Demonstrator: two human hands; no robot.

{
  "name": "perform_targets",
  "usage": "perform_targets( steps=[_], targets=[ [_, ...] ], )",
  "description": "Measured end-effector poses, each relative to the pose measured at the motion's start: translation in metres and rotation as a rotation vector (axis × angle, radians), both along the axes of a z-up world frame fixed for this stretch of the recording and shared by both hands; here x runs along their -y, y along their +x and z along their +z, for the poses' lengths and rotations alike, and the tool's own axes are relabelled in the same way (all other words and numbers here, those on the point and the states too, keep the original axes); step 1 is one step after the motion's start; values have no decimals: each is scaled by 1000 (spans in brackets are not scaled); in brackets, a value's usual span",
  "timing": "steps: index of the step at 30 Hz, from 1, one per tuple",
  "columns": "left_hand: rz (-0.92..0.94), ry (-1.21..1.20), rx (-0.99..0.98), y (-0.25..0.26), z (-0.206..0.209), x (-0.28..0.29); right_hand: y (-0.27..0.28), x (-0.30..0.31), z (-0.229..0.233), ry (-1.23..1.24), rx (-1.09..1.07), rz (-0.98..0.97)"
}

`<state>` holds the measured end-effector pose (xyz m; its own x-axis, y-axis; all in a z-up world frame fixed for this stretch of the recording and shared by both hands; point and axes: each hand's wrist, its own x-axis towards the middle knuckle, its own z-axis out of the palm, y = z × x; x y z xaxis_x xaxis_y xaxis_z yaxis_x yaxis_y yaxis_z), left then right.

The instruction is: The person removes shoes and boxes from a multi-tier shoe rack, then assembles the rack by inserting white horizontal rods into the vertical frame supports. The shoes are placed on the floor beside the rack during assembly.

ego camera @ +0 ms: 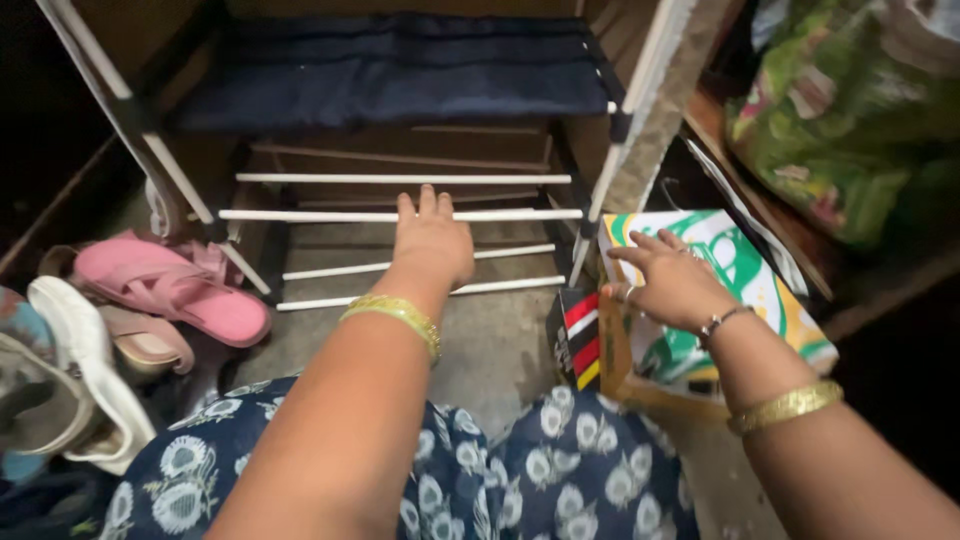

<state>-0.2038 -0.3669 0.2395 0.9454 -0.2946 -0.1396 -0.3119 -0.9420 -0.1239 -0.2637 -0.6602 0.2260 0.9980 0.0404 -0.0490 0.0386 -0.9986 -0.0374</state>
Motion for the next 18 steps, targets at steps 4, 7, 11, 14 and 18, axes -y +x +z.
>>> perform_targets(
  steps=[4, 7, 11, 14, 18],
  targets=[
    [-47, 35, 23, -57, 24, -36, -30, -2, 5, 37, 55, 26],
    [-60, -26, 85, -89, 45, -57, -54, -12, 18, 68, 81, 24],
    [-88, -156, 140, -108, 62, -66, -71, -24, 44, 231, 35, -53],
    [-99, -203, 169, -105, 68, -70, -73, -34, 54, 323, -4, -190],
    [-83, -261, 142, -78, 70, -71, -56, -38, 55, 398, -14, -184]
  ],
)
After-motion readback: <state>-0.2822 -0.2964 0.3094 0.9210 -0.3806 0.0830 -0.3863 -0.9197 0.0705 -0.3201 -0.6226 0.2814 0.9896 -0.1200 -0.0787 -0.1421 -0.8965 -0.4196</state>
